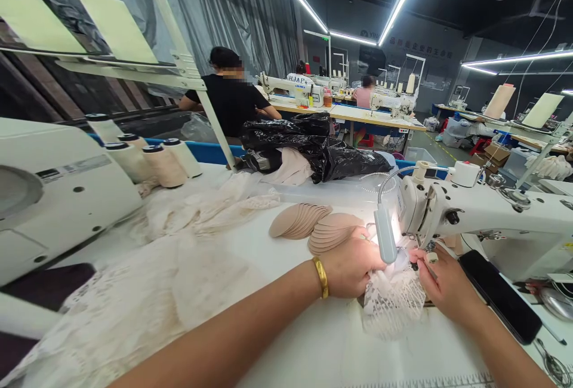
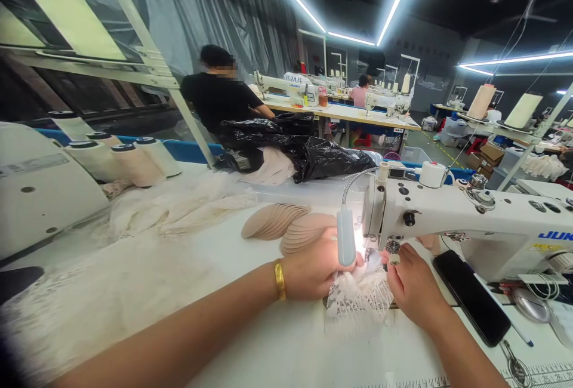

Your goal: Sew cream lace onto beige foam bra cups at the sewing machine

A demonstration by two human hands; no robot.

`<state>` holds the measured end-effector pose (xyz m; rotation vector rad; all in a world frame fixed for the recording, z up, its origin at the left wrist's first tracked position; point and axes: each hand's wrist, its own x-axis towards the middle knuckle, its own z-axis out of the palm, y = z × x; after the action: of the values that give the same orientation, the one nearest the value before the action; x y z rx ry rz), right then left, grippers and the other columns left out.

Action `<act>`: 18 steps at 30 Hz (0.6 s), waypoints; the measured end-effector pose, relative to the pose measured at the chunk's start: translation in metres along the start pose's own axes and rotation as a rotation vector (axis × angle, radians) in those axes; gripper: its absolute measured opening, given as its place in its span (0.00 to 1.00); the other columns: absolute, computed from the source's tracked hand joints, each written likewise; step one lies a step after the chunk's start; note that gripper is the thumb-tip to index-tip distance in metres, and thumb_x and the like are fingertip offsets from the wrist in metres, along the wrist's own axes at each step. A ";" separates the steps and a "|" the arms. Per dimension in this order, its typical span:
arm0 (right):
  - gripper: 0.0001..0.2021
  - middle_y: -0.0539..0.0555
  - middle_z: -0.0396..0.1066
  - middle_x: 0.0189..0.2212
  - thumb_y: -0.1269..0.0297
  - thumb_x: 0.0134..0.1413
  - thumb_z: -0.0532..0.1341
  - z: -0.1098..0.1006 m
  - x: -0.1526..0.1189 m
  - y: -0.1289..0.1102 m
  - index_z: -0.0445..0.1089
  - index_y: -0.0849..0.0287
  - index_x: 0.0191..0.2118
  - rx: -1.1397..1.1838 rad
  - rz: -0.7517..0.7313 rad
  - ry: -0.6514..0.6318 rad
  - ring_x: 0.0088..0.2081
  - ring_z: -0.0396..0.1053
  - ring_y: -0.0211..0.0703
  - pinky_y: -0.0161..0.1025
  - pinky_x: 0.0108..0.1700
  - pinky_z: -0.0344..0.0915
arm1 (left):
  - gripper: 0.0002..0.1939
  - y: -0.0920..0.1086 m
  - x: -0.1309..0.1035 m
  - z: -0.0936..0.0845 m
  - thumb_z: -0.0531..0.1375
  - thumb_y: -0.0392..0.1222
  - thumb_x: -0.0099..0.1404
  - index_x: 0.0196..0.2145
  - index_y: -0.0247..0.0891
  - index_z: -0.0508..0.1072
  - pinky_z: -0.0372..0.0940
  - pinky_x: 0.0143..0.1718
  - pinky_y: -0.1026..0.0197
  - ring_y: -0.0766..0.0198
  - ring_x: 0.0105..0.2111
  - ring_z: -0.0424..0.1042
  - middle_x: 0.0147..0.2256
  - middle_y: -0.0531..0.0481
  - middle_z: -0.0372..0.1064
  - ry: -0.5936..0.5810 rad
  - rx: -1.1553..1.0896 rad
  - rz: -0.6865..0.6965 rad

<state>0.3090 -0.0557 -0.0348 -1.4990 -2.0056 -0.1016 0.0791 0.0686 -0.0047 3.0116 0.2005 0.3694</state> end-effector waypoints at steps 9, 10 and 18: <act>0.11 0.55 0.76 0.43 0.65 0.70 0.53 -0.005 -0.005 -0.015 0.67 0.51 0.53 0.040 -0.085 -0.095 0.44 0.71 0.52 0.51 0.48 0.68 | 0.17 0.004 -0.007 -0.004 0.60 0.34 0.57 0.44 0.45 0.76 0.58 0.51 0.49 0.52 0.43 0.72 0.40 0.48 0.76 -0.054 -0.011 -0.069; 0.12 0.55 0.75 0.47 0.63 0.70 0.56 -0.005 -0.005 -0.019 0.65 0.50 0.56 0.054 -0.109 -0.144 0.47 0.71 0.53 0.52 0.50 0.67 | 0.18 0.008 -0.007 -0.005 0.60 0.36 0.57 0.45 0.46 0.76 0.58 0.51 0.47 0.50 0.44 0.72 0.42 0.47 0.75 -0.061 0.007 -0.112; 0.16 0.54 0.73 0.37 0.78 0.64 0.51 0.010 -0.002 -0.009 0.70 0.52 0.47 -0.071 -0.086 -0.224 0.39 0.69 0.49 0.45 0.43 0.67 | 0.16 0.038 -0.004 -0.020 0.63 0.47 0.58 0.42 0.37 0.73 0.57 0.42 0.45 0.46 0.39 0.68 0.37 0.41 0.69 -0.232 0.002 -0.302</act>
<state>0.2972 -0.0569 -0.0413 -1.5249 -2.2670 -0.0424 0.0745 0.0323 0.0178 2.9273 0.6218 -0.0068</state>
